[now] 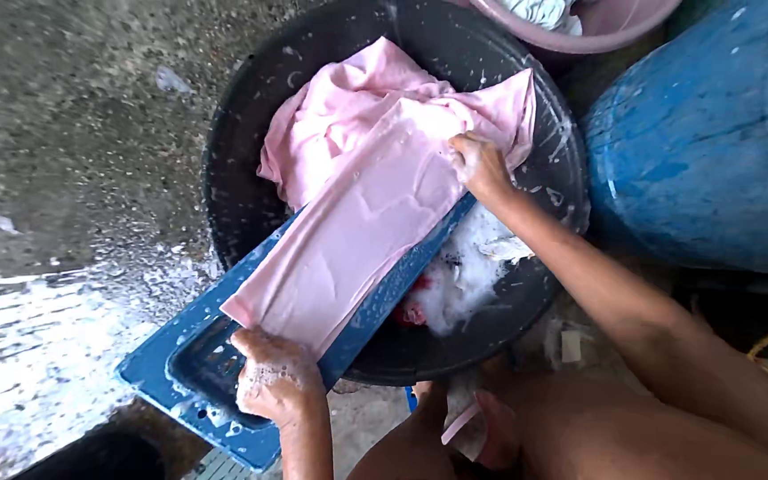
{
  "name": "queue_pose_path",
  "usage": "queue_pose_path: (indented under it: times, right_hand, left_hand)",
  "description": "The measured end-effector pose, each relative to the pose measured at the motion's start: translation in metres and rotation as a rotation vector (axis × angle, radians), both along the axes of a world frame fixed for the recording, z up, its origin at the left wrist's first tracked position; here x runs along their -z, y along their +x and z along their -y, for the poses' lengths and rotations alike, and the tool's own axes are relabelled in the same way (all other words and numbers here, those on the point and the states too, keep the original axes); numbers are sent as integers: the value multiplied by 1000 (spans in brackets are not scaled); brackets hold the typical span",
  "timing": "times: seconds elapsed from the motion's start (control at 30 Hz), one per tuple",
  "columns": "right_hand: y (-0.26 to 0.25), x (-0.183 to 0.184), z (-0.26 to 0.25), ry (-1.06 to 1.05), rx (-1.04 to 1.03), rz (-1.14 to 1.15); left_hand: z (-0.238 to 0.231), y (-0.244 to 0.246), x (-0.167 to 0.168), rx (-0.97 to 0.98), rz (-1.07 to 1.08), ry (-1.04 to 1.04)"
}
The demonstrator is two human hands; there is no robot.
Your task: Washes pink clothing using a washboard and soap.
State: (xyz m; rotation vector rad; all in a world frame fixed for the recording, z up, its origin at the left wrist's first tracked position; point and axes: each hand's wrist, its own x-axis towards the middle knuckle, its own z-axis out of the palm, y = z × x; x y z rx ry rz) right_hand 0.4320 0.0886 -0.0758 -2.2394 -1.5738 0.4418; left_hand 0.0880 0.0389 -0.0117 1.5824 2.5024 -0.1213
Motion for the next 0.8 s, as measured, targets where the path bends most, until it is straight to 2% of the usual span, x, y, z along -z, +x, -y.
queue_pose_path:
  times: [0.1,0.23,0.3,0.37,0.4,0.43,0.5,0.57,0.6,0.67,0.7,0.8]
  right_hand:
    - [-2,20,-18,-74,-19,39]
    - [2,18,-26,-168,-91,69]
    - [14,9,-22,-106,-102,40]
    - [28,-13,-3,20,-27,-20]
    - [36,-33,13,-16,1,-64]
    - [46,-52,32,-146,-1,-105]
    - [62,-63,63,-535,-81,-140]
    - [56,-35,83,-839,-166,16]
    - [44,-15,89,-878,-198,101]
    - [18,20,99,-876,-251,197]
    - [7,27,101,-853,-262,212]
    - [1,20,99,-600,-267,250]
  left_hand:
    - [0,0,2,-4,-5,20]
    - [0,0,2,-10,-14,16]
    - [0,-1,2,1,-5,20]
    - [0,-1,1,4,-1,15]
    - [0,-1,1,-1,-1,6]
    - [-1,0,0,-10,-4,-5]
    - [-2,1,0,-23,-15,-15]
    - [-2,1,0,-13,-21,-18]
    - [-1,1,1,-4,-20,-16]
    - [1,-1,1,13,-18,-13]
    - [1,-1,0,16,-14,-9]
    - [-1,1,0,6,2,-2]
